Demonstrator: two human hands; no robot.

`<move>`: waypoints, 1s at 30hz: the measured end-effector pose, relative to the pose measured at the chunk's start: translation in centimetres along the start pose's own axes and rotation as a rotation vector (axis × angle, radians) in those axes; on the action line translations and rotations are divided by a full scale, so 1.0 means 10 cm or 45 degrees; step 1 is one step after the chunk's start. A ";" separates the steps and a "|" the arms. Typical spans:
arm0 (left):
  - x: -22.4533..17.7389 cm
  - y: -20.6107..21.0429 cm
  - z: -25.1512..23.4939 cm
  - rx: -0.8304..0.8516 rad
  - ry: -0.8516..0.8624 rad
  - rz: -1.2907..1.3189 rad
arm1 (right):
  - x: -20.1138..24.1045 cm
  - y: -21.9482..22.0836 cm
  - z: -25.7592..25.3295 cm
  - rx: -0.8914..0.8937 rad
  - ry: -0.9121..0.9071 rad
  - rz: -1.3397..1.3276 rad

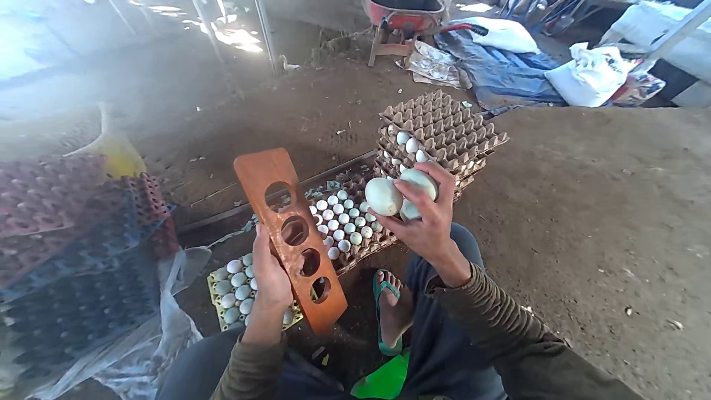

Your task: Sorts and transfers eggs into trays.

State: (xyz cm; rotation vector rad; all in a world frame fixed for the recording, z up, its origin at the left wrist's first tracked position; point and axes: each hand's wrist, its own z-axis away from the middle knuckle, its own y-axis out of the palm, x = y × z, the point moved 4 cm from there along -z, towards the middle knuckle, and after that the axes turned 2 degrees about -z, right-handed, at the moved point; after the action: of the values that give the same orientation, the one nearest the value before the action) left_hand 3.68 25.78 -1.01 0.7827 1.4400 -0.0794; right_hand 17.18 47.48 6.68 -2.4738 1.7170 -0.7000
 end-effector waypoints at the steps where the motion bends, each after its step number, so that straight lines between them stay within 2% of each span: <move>1: 0.00 -0.02 -0.01 -0.020 0.003 0.000 | -0.04 -0.01 -0.02 0.009 0.095 -0.123; 2: -0.01 -0.05 -0.01 -0.039 0.011 0.000 | -0.10 -0.02 -0.02 0.040 0.279 -0.319; 5: -0.03 -0.12 -0.04 -0.027 0.040 0.042 | -0.32 0.05 -0.03 0.130 1.026 -1.167; 6: -0.04 -0.14 -0.05 -0.012 0.040 0.045 | -0.38 0.08 -0.04 0.185 1.181 -1.387; 9: -0.06 -0.25 -0.07 -0.017 0.057 0.043 | -0.54 0.11 -0.08 0.357 1.307 -1.748; 11: -0.09 -0.34 -0.07 -0.013 0.089 0.028 | -0.67 0.11 -0.14 0.389 1.307 -1.754; 13: -0.14 -0.39 -0.06 -0.013 0.113 0.012 | -0.92 0.06 -0.25 0.346 1.331 -1.499; 17: -0.22 -0.57 -0.06 -0.049 0.170 0.042 | -1.91 -0.07 -0.79 0.249 1.149 -0.499; 19: -0.25 -0.63 -0.06 -0.090 0.160 0.092 | -2.46 -0.05 -1.14 0.291 1.043 -0.050; 21: -0.27 -0.71 -0.06 -0.098 0.166 0.120 | -2.89 0.07 -1.42 0.411 1.059 0.260; 25: -0.28 -0.83 -0.11 -0.134 0.201 0.094 | -3.47 0.49 -1.56 0.726 1.144 0.559; 30: -0.31 -0.87 -0.16 -0.135 0.209 0.113 | -3.78 0.93 -1.47 0.962 1.197 0.731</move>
State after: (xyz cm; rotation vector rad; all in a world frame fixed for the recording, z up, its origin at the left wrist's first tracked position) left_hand -2.50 18.78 -1.82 0.7785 1.5484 0.1311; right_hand -7.28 81.03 4.49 -1.0909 1.6976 -2.0891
